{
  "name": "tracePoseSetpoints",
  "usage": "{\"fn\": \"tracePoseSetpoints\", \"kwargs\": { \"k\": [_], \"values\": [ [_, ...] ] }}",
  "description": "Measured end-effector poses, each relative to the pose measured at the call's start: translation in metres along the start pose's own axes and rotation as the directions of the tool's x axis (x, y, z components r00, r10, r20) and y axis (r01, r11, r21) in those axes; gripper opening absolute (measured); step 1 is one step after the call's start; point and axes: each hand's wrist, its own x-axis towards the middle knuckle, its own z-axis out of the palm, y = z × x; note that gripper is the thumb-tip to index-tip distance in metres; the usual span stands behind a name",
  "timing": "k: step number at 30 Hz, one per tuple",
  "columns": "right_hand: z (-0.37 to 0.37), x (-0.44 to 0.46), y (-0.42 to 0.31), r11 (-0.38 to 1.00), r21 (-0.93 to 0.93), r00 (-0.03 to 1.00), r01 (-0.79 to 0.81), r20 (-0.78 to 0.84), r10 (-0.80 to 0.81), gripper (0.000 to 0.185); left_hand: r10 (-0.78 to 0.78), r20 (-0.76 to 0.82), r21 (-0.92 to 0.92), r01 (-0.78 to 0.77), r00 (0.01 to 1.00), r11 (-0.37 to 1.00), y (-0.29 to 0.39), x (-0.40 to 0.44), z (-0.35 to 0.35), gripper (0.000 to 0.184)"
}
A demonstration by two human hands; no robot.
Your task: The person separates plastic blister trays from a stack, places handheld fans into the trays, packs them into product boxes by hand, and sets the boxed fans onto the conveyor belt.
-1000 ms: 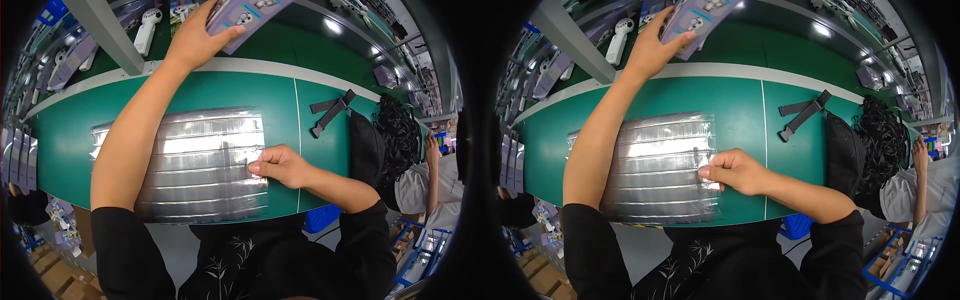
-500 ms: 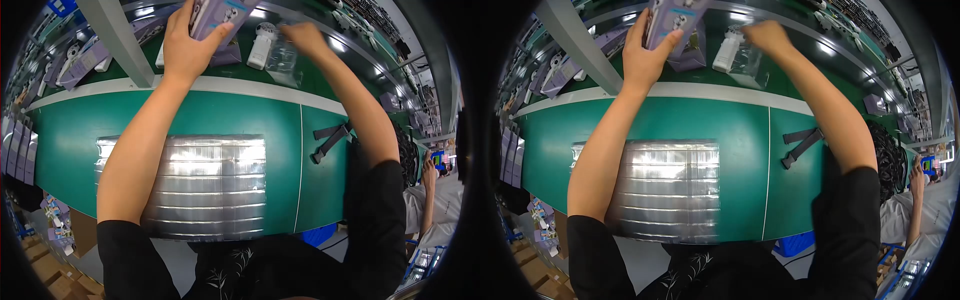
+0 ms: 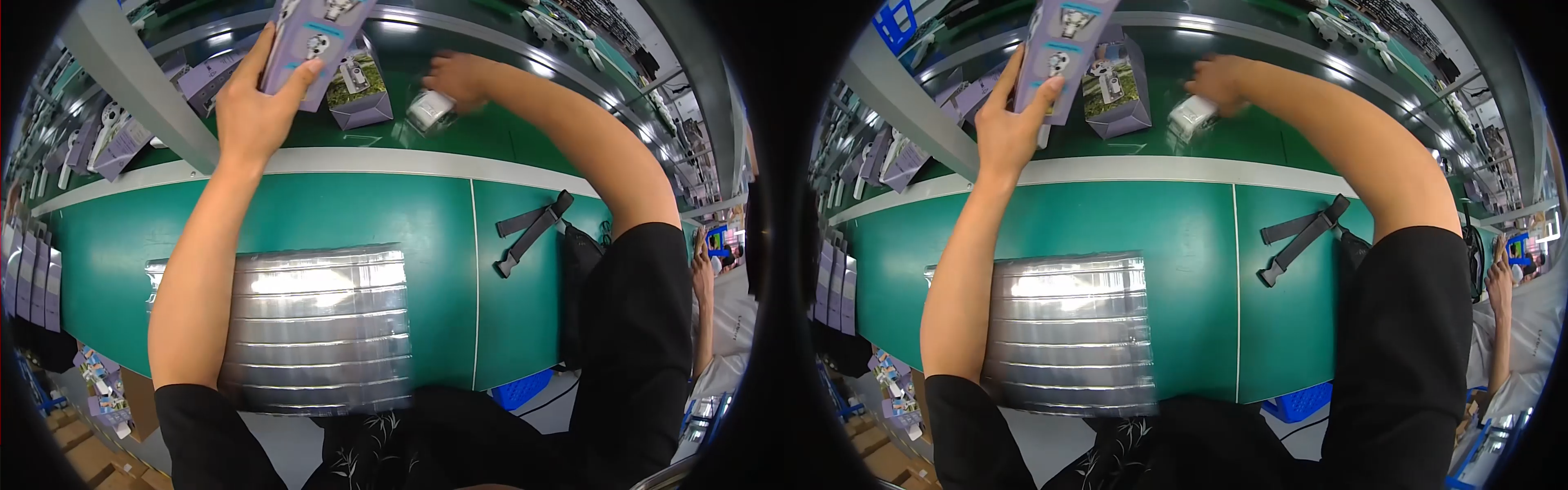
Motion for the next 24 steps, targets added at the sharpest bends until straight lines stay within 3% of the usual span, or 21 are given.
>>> {"fn": "tracePoseSetpoints", "kwargs": {
  "k": [1, 3, 4, 6, 7, 9, 10, 11, 12, 13, 14, 16, 17, 19, 20, 21, 23, 24],
  "values": [
    [-0.001, -0.016, -0.002, 1.000, -0.003, 1.000, -0.009, 0.000, 0.009, 0.052, -0.109, 0.110, -0.071, 0.117, 0.988, 0.991, 0.006, 0.000, -0.006, 0.069],
    [-0.005, -0.059, 0.002, 0.955, 0.244, 0.984, -0.167, -0.013, 0.176, 0.051, -0.265, 0.328, -0.171, 0.333, 0.907, 0.927, 0.024, 0.010, -0.019, 0.067],
    [-0.005, -0.083, 0.000, 0.954, 0.230, 0.978, -0.193, -0.036, 0.206, 0.051, -0.229, 0.317, -0.178, 0.295, 0.920, 0.939, 0.027, 0.014, -0.022, 0.067],
    [-0.002, -0.128, -0.001, 0.962, 0.192, 0.906, -0.196, -0.340, 0.252, 0.054, -0.392, 0.583, -0.204, 0.595, 0.712, 0.777, 0.024, 0.019, -0.027, 0.061],
    [-0.005, -0.150, 0.004, 0.957, 0.191, 0.897, -0.218, -0.347, 0.274, 0.054, -0.370, 0.587, -0.209, 0.576, 0.720, 0.790, 0.022, 0.018, -0.028, 0.061],
    [-0.016, -0.196, 0.015, 0.793, 0.378, 0.691, -0.477, -0.397, 0.604, 0.057, -0.373, 0.753, -0.313, 0.794, 0.542, 0.522, 0.022, 0.012, -0.028, 0.053],
    [-0.022, -0.212, 0.022, 0.781, 0.386, 0.676, -0.491, -0.397, 0.621, 0.057, -0.359, 0.761, -0.307, 0.787, 0.540, 0.535, 0.030, 0.008, -0.025, 0.053],
    [-0.029, -0.228, 0.031, 0.611, 0.613, 0.571, -0.501, -0.297, 0.766, 0.057, -0.245, 0.628, -0.224, 0.473, 0.739, 0.852, 0.037, 0.005, -0.022, 0.053],
    [-0.034, -0.244, 0.034, 0.392, 0.790, 0.470, -0.470, -0.152, 0.869, 0.056, -0.036, 0.512, -0.065, 0.081, 0.858, 0.995, 0.045, 0.002, -0.017, 0.054],
    [-0.037, -0.257, 0.033, 0.376, 0.794, 0.455, -0.478, -0.142, 0.879, 0.056, 0.225, 0.429, 0.139, -0.310, 0.875, 0.941, 0.053, 0.001, -0.010, 0.056],
    [-0.043, -0.262, 0.030, 0.467, 0.745, 0.549, -0.477, -0.163, 0.820, 0.055, 0.239, 0.438, 0.126, -0.323, 0.867, 0.938, 0.062, 0.003, -0.003, 0.056],
    [-0.053, -0.264, 0.023, 0.638, 0.634, 0.722, -0.437, -0.175, 0.669, 0.051, 0.429, 0.460, 0.153, -0.545, 0.778, 0.824, 0.082, 0.009, 0.009, 0.060],
    [-0.054, -0.260, 0.015, 0.626, 0.639, 0.712, -0.446, -0.169, 0.681, 0.051, 0.513, 0.471, 0.166, -0.643, 0.718, 0.747, 0.091, 0.011, 0.016, 0.062],
    [-0.053, -0.251, 0.001, 0.833, 0.351, 0.886, -0.427, -0.022, 0.463, 0.044, 0.562, 0.490, 0.111, -0.687, 0.667, 0.718, 0.105, 0.020, 0.036, 0.064],
    [-0.042, -0.253, 0.001, 0.829, 0.356, 0.884, -0.431, -0.019, 0.467, 0.044, 0.600, 0.503, 0.067, -0.719, 0.623, 0.691, 0.112, 0.024, 0.049, 0.065],
    [-0.030, -0.251, -0.001, 0.845, 0.359, 0.880, -0.397, -0.115, 0.461, 0.041, 0.633, 0.514, 0.024, -0.747, 0.579, 0.664, 0.117, 0.027, 0.061, 0.067],
    [-0.008, -0.244, -0.001, 0.882, 0.349, 0.851, -0.316, -0.306, 0.426, 0.036, 0.628, 0.481, -0.009, -0.713, 0.612, 0.701, 0.123, 0.033, 0.088, 0.069],
    [0.007, -0.248, 0.006, 0.855, 0.357, 0.850, -0.376, -0.236, 0.471, 0.035, 0.617, 0.449, -0.035, -0.677, 0.646, 0.735, 0.122, 0.035, 0.101, 0.071]
  ]
}}
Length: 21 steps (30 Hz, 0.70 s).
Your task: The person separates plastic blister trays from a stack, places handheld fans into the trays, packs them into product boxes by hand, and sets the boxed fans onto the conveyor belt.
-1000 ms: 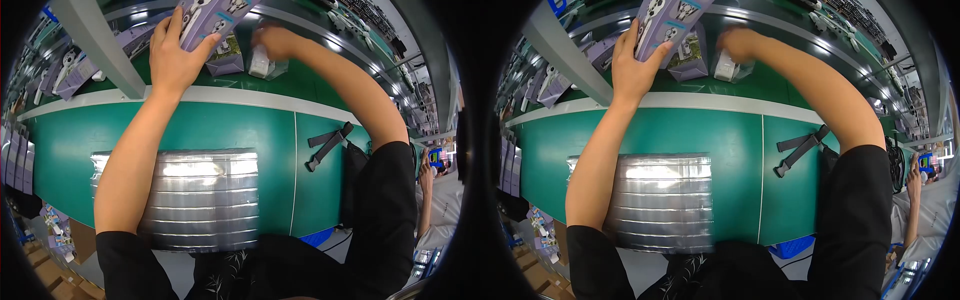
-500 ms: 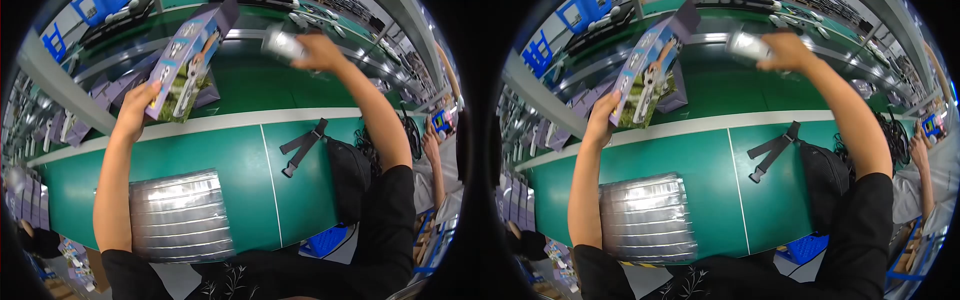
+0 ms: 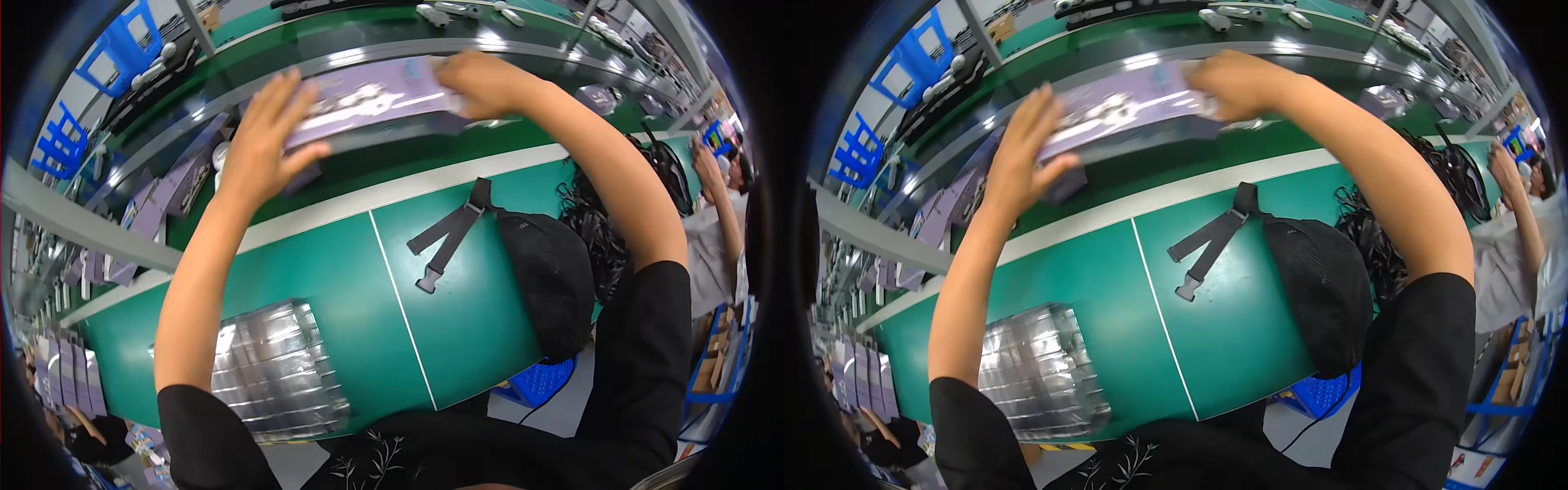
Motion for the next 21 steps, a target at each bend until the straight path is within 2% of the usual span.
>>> {"fn": "tracePoseSetpoints", "kwargs": {
  "k": [1, 2, 3, 4, 5, 7, 8, 9, 10, 11, 13, 14, 15, 16, 17, 18, 19, 20, 21],
  "values": [
    [0.009, -0.007, 0.018, 0.998, -0.009, 0.997, -0.054, 0.049, 0.055, 0.035, -0.022, 0.013, 0.015, 0.022, 1.000, 1.000, -0.006, 0.002, 0.014, 0.071],
    [0.018, -0.014, 0.033, 0.997, -0.014, 0.994, -0.078, 0.081, 0.079, 0.037, -0.342, -0.055, 0.049, 0.344, 0.938, 0.938, -0.016, -0.001, 0.029, 0.078],
    [0.029, -0.022, 0.048, 0.995, -0.016, 0.989, -0.096, 0.112, 0.097, 0.039, -0.620, -0.137, 0.067, 0.632, 0.773, 0.772, -0.025, -0.007, 0.041, 0.086],
    [0.046, -0.029, 0.064, 0.990, -0.045, 0.977, -0.136, 0.161, 0.141, 0.042, -0.748, 0.082, 0.088, 0.743, 0.658, 0.663, -0.033, -0.011, 0.048, 0.094],
    [0.062, -0.033, 0.078, 0.981, -0.085, 0.959, -0.176, 0.209, 0.190, 0.045, -0.825, 0.285, 0.128, 0.833, 0.489, 0.538, -0.040, -0.013, 0.056, 0.102],
    [0.089, -0.043, 0.099, 0.969, -0.156, 0.914, -0.194, 0.330, 0.236, 0.047, -0.791, 0.526, 0.034, 0.923, 0.311, 0.385, -0.050, -0.016, 0.077, 0.103],
    [0.091, -0.045, 0.105, 0.973, -0.154, 0.920, -0.172, 0.327, 0.215, 0.047, -0.800, 0.506, 0.081, 0.905, 0.323, 0.417, -0.042, -0.012, 0.079, 0.099],
    [0.093, -0.045, 0.108, 0.921, -0.313, 0.910, -0.232, 0.263, 0.319, 0.047, -0.807, 0.490, 0.131, 0.887, 0.331, 0.443, -0.032, -0.007, 0.081, 0.096],
    [0.093, -0.040, 0.101, 0.842, -0.456, 0.894, -0.290, 0.184, 0.408, 0.046, -0.819, 0.486, 0.142, 0.897, 0.306, 0.419, -0.025, -0.004, 0.084, 0.096],
    [0.093, -0.031, 0.093, 0.852, -0.453, 0.904, -0.263, 0.194, 0.382, 0.046, -0.831, 0.476, 0.121, 0.914, 0.289, 0.387, -0.020, 0.000, 0.085, 0.092],
    [0.064, -0.004, 0.048, 0.960, -0.081, 0.959, -0.270, 0.071, 0.275, 0.034, -0.856, 0.448, 0.089, 0.939, 0.260, 0.331, -0.015, 0.002, 0.063, 0.088],
    [0.032, 0.004, -0.026, 0.933, 0.219, 0.949, -0.286, -0.067, 0.307, 0.022, -0.753, 0.560, -0.093, 0.929, 0.346, 0.358, -0.005, 0.005, 0.040, 0.084],
    [0.018, 0.006, -0.081, 0.832, 0.491, 0.963, -0.260, 0.066, 0.262, 0.017, -0.629, 0.625, -0.277, 0.884, 0.463, 0.376, -0.002, 0.009, 0.024, 0.080],
    [0.008, 0.002, -0.135, 0.773, 0.604, 0.977, -0.191, 0.043, 0.208, 0.018, -0.650, 0.591, -0.278, 0.877, 0.479, 0.393, -0.004, 0.003, 0.015, 0.080],
    [0.000, -0.001, -0.180, 0.599, 0.755, 0.956, -0.268, 0.285, 0.069, 0.022, -0.668, 0.533, -0.490, 0.833, 0.519, 0.255, -0.003, -0.014, 0.015, 0.074],
    [0.010, -0.007, -0.213, 0.532, 0.846, 0.971, -0.046, 0.163, -0.177, 0.027, -0.692, 0.475, -0.675, 0.730, 0.543, 0.110, -0.004, -0.031, 0.014, 0.068],
    [0.024, -0.009, -0.244, 0.331, 0.943, 0.922, -0.028, 0.153, -0.356, 0.027, -0.701, 0.466, -0.674, 0.730, 0.540, 0.114, -0.007, -0.046, 0.009, 0.068],
    [0.031, -0.011, -0.274, 0.080, 0.972, 0.887, -0.223, 0.236, -0.397, 0.027, -0.737, 0.381, -0.725, 0.675, 0.559, 0.137, -0.012, -0.062, 0.004, 0.064],
    [0.035, -0.011, -0.296, -0.160, 0.894, 0.834, -0.418, 0.308, -0.458, 0.026, -0.770, 0.293, -0.774, 0.614, 0.567, 0.157, -0.016, -0.078, 0.001, 0.061]
  ]
}}
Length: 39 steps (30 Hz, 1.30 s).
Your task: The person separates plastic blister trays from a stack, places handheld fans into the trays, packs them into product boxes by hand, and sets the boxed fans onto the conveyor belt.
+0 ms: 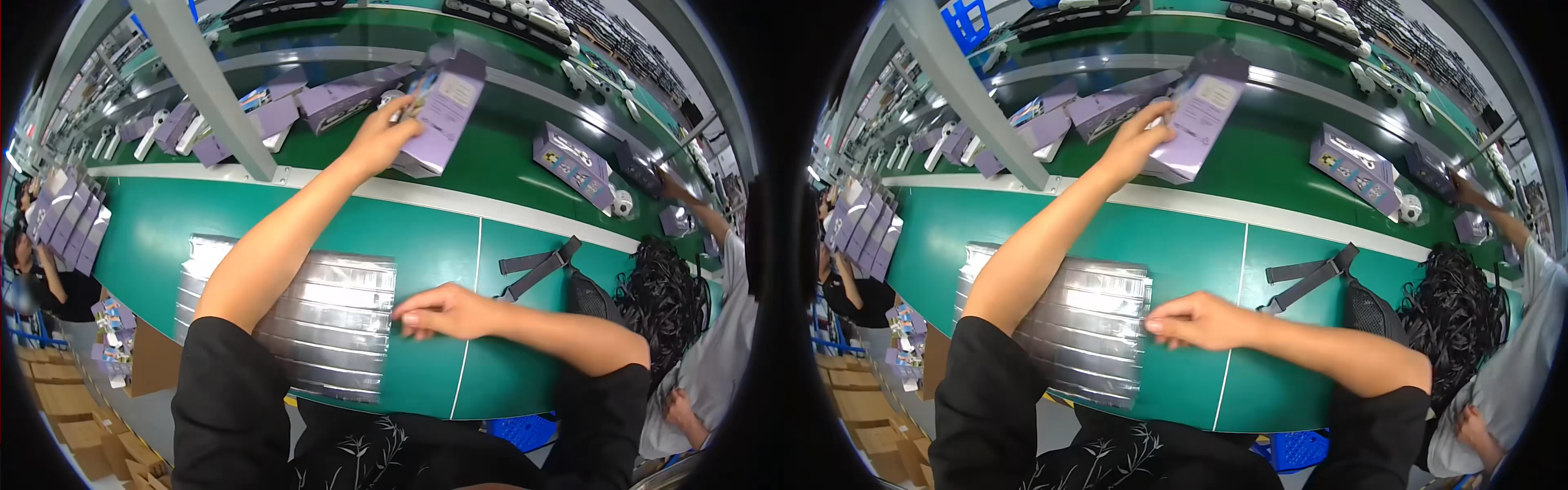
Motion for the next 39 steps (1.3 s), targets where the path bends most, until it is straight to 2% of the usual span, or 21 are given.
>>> {"fn": "tracePoseSetpoints", "kwargs": {
  "k": [1, 4, 5, 8, 10, 12, 16, 18, 21, 24, 25, 27, 28, 30, 31, 32, 33, 34, 36, 37, 39],
  "values": [
    [0.009, 0.011, 0.005, 1.000, -0.010, 1.000, -0.019, 0.008, 0.019, 0.026, 0.062, -0.075, -0.052, -0.066, 0.995, 0.996, -0.008, -0.005, -0.008, 0.057],
    [0.031, 0.030, 0.011, 0.959, 0.281, 0.999, 0.042, -0.025, -0.036, 0.023, 0.036, -0.121, -0.200, -0.060, 0.992, 0.978, -0.002, 0.006, -0.028, 0.055],
    [0.036, 0.030, 0.012, 0.964, 0.266, 1.000, 0.008, -0.009, -0.006, 0.023, 0.027, -0.138, -0.259, -0.063, 0.990, 0.964, -0.003, 0.009, -0.035, 0.054],
    [0.050, 0.028, 0.007, 0.902, 0.431, 0.971, -0.021, -0.205, 0.121, 0.020, -0.028, -0.154, -0.293, -0.019, 0.988, 0.956, -0.007, 0.015, -0.044, 0.053],
    [0.058, 0.028, -0.003, 0.914, 0.403, 0.960, -0.052, -0.230, 0.156, 0.019, -0.062, -0.145, -0.307, 0.015, 0.988, 0.952, -0.009, 0.014, -0.047, 0.052],
    [0.065, 0.030, -0.010, 0.932, 0.359, 0.936, -0.058, -0.306, 0.176, 0.018, -0.130, -0.107, -0.408, 0.076, 0.986, 0.910, -0.010, 0.015, -0.048, 0.050],
    [0.065, 0.030, -0.009, 0.895, 0.430, 0.957, -0.114, -0.194, 0.216, 0.019, -0.122, -0.052, -0.513, 0.079, 0.991, 0.855, -0.026, 0.027, -0.051, 0.048],
    [0.067, 0.031, -0.006, 0.903, 0.418, 0.951, -0.100, -0.228, 0.211, 0.020, -0.103, -0.020, -0.548, 0.075, 0.994, 0.833, -0.029, 0.026, -0.048, 0.048],
    [0.069, 0.028, -0.002, 0.922, 0.379, 0.938, -0.075, -0.287, 0.195, 0.023, -0.207, 0.045, -0.645, 0.187, 0.977, 0.741, -0.007, 0.015, -0.049, 0.048],
    [0.072, 0.019, -0.012, 0.991, 0.119, 0.871, -0.060, -0.480, 0.110, 0.033, -0.224, 0.056, -0.653, 0.206, 0.973, 0.729, 0.002, 0.011, -0.052, 0.046],
    [0.070, 0.014, -0.016, 0.991, 0.118, 0.867, -0.068, -0.484, 0.117, 0.033, -0.237, 0.052, -0.658, 0.212, 0.970, 0.723, 0.003, 0.010, -0.054, 0.045],
    [0.052, -0.009, -0.024, 0.984, 0.108, 0.746, -0.140, -0.642, 0.176, 0.048, -0.217, 0.019, -0.706, 0.167, 0.976, 0.688, 0.001, 0.016, -0.059, 0.043],
    [0.038, -0.012, -0.035, 0.995, -0.018, 0.705, -0.095, -0.708, 0.054, 0.050, -0.199, -0.015, -0.742, 0.122, 0.980, 0.659, -0.001, 0.020, -0.066, 0.041],
    [-0.018, -0.010, -0.046, 0.980, -0.162, 0.597, -0.113, -0.799, -0.064, 0.044, -0.188, -0.053, -0.780, 0.076, 0.981, 0.621, -0.008, 0.024, -0.083, 0.040],
    [-0.041, 0.008, -0.064, 0.962, -0.263, 0.489, -0.067, -0.850, -0.198, 0.046, -0.175, -0.089, -0.786, 0.039, 0.981, 0.616, -0.009, 0.026, -0.092, 0.038],
    [-0.063, 0.025, -0.087, 0.901, -0.413, 0.489, -0.133, -0.818, -0.303, 0.050, -0.161, -0.120, -0.790, 0.004, 0.980, 0.614, -0.008, 0.026, -0.099, 0.037],
    [-0.091, 0.045, -0.102, 0.868, -0.422, 0.452, -0.263, -0.848, -0.275, 0.054, -0.144, -0.149, -0.790, -0.030, 0.978, 0.612, -0.006, 0.027, -0.104, 0.036],
    [-0.115, 0.069, -0.112, 0.817, -0.507, 0.436, -0.276, -0.823, -0.364, 0.056, -0.143, -0.140, -0.791, -0.024, 0.980, 0.612, -0.004, 0.026, -0.108, 0.036],
    [-0.167, 0.105, -0.124, 0.738, -0.493, 0.490, -0.461, -0.835, -0.251, 0.052, -0.156, -0.159, -0.767, -0.022, 0.975, 0.641, -0.005, 0.022, -0.094, 0.036],
    [-0.182, 0.113, -0.118, 0.743, -0.491, 0.490, -0.455, -0.834, -0.251, 0.052, -0.166, -0.169, -0.754, -0.019, 0.971, 0.656, -0.003, 0.020, -0.083, 0.036],
    [-0.198, 0.139, -0.107, 0.952, -0.154, 0.726, -0.264, -0.682, 0.091, 0.050, -0.157, -0.160, -0.760, -0.020, 0.975, 0.650, -0.001, 0.019, -0.079, 0.036]
  ]
}}
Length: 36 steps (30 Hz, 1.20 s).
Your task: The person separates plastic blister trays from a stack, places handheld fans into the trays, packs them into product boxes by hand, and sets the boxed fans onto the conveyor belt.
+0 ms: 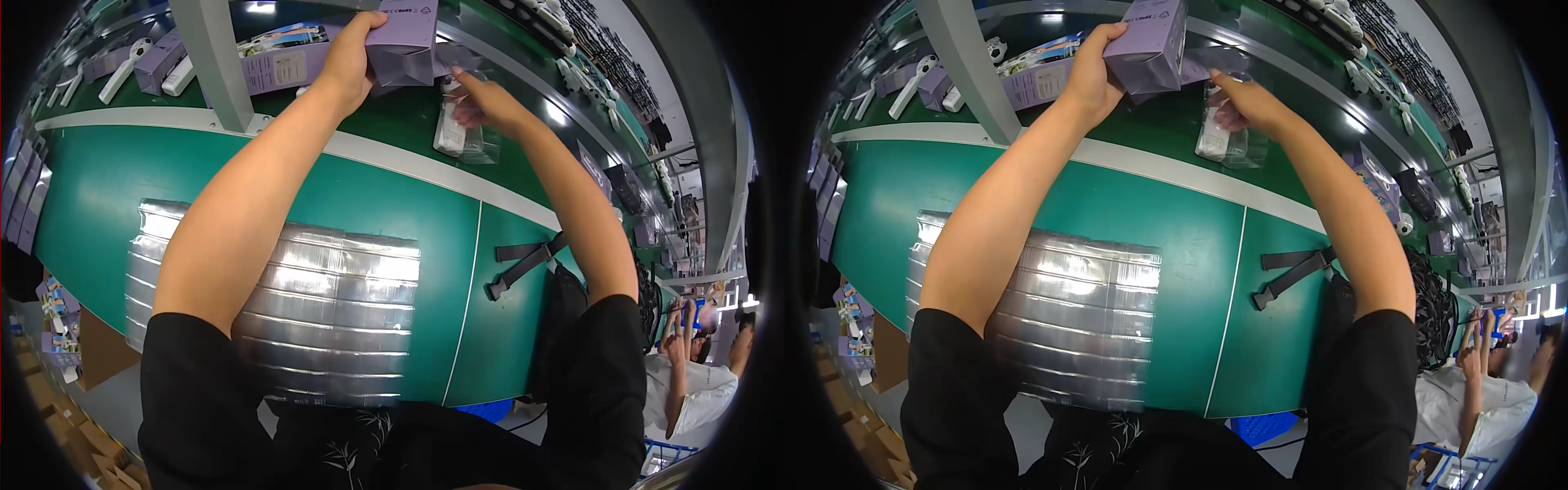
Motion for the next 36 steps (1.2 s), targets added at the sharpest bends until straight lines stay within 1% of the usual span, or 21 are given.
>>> {"fn": "tracePoseSetpoints", "kwargs": {
  "k": [1, 4, 5, 8, 9, 10, 11, 12, 13, 16, 19, 21, 22, 24, 26, 29, 31, 32, 33, 35, 36],
  "values": [
    [-0.007, 0.006, -0.001, 1.000, -0.001, 1.000, -0.001, 0.000, 0.001, 0.050, 0.002, 0.012, -0.013, -0.002, 1.000, 1.000, 0.000, 0.000, 0.001, 0.037],
    [-0.044, 0.007, 0.004, 0.994, 0.094, 0.957, -0.059, 0.288, 0.029, 0.053, -0.010, 0.036, -0.030, 0.011, 0.999, 0.999, -0.004, 0.003, 0.000, 0.038],
    [-0.044, 0.000, -0.001, 0.994, 0.091, 0.957, -0.063, 0.288, 0.034, 0.053, -0.019, 0.054, -0.018, 0.020, 0.998, 1.000, -0.006, 0.005, 0.000, 0.038],
    [-0.045, -0.032, -0.006, 0.966, -0.249, 0.940, 0.066, 0.341, 0.024, 0.052, -0.077, 0.107, -0.037, 0.081, 0.991, 0.996, -0.013, 0.004, 0.002, 0.038],
    [-0.042, -0.039, -0.009, 0.969, -0.238, 0.942, 0.065, 0.335, 0.019, 0.052, -0.113, 0.140, -0.076, 0.124, 0.984, 0.989, -0.013, 0.004, 0.001, 0.038],
    [-0.035, -0.044, -0.014, 0.729, -0.652, 0.955, 0.208, 0.297, -0.006, 0.057, -0.147, 0.174, -0.112, 0.168, 0.974, 0.980, -0.012, 0.005, 0.002, 0.038],
    [-0.029, -0.047, -0.018, 0.307, -0.912, 0.961, 0.272, 0.272, -0.044, 0.062, -0.154, 0.182, -0.100, 0.174, 0.971, 0.980, -0.011, 0.005, 0.004, 0.038],
    [-0.027, -0.049, -0.018, -0.193, -0.951, 0.961, 0.244, 0.264, -0.085, 0.069, -0.159, 0.150, -0.119, 0.177, 0.976, 0.977, -0.010, 0.006, 0.005, 0.038],
    [-0.032, -0.046, -0.009, -0.184, -0.953, 0.962, 0.240, 0.259, -0.089, 0.069, -0.163, 0.116, -0.139, 0.178, 0.980, 0.974, -0.009, 0.006, 0.005, 0.039],
    [-0.052, -0.029, 0.034, -0.460, -0.867, 0.799, 0.191, 0.409, -0.441, 0.070, -0.214, 0.097, -0.158, 0.227, 0.972, 0.961, -0.005, 0.004, 0.004, 0.039],
    [-0.064, -0.029, 0.051, -0.433, -0.887, 0.839, 0.158, 0.352, -0.416, 0.063, -0.296, 0.135, -0.157, 0.315, 0.946, 0.936, -0.002, 0.006, -0.002, 0.040],
    [-0.070, -0.029, 0.054, -0.419, -0.897, 0.856, 0.140, 0.322, -0.404, 0.059, -0.325, 0.302, -0.164, 0.385, 0.896, 0.908, -0.001, 0.010, -0.010, 0.041],
    [-0.075, -0.025, 0.054, -0.482, -0.848, 0.729, 0.220, 0.471, -0.497, 0.055, -0.336, 0.382, -0.162, 0.420, 0.861, 0.893, -0.002, 0.012, -0.011, 0.041],
    [-0.085, -0.015, 0.056, -0.622, -0.715, 0.385, 0.320, 0.698, -0.604, 0.047, -0.346, 0.318, -0.131, 0.402, 0.883, 0.906, -0.003, 0.004, 0.004, 0.042],
    [-0.085, 0.002, 0.059, -0.621, -0.683, 0.430, 0.384, 0.728, -0.534, 0.042, -0.349, 0.186, -0.066, 0.366, 0.918, 0.928, -0.003, -0.006, 0.021, 0.043],
    [-0.087, 0.010, 0.059, -0.618, -0.598, 0.484, 0.510, 0.793, -0.369, 0.035, -0.401, 0.286, -0.004, 0.420, 0.870, 0.908, -0.006, -0.005, 0.014, 0.045],
    [-0.096, -0.015, 0.048, -0.427, -0.711, 0.750, 0.559, 0.653, -0.106, 0.043, -0.425, 0.332, 0.023, 0.443, 0.842, 0.896, -0.009, -0.005, 0.008, 0.047],
    [-0.099, -0.026, 0.048, -0.331, -0.771, 0.826, 0.544, 0.561, 0.052, 0.047, -0.442, 0.351, 0.009, 0.469, 0.825, 0.883, -0.009, -0.005, 0.006, 0.048],
    [-0.109, -0.035, 0.063, -0.329, -0.774, 0.829, 0.540, 0.557, 0.051, 0.047, -0.460, 0.372, -0.004, 0.497, 0.806, 0.868, -0.009, -0.004, 0.006, 0.051],
    [-0.134, -0.050, 0.098, 0.120, -0.863, 0.856, 0.491, 0.451, -0.253, 0.053, -0.468, 0.408, -0.008, 0.515, 0.784, 0.857, -0.011, -0.005, 0.013, 0.053],
    [-0.135, -0.056, 0.099, 0.117, -0.868, 0.858, 0.483, 0.442, -0.263, 0.053, -0.482, 0.345, 0.048, 0.498, 0.805, 0.866, -0.014, -0.011, 0.020, 0.053]
  ]
}}
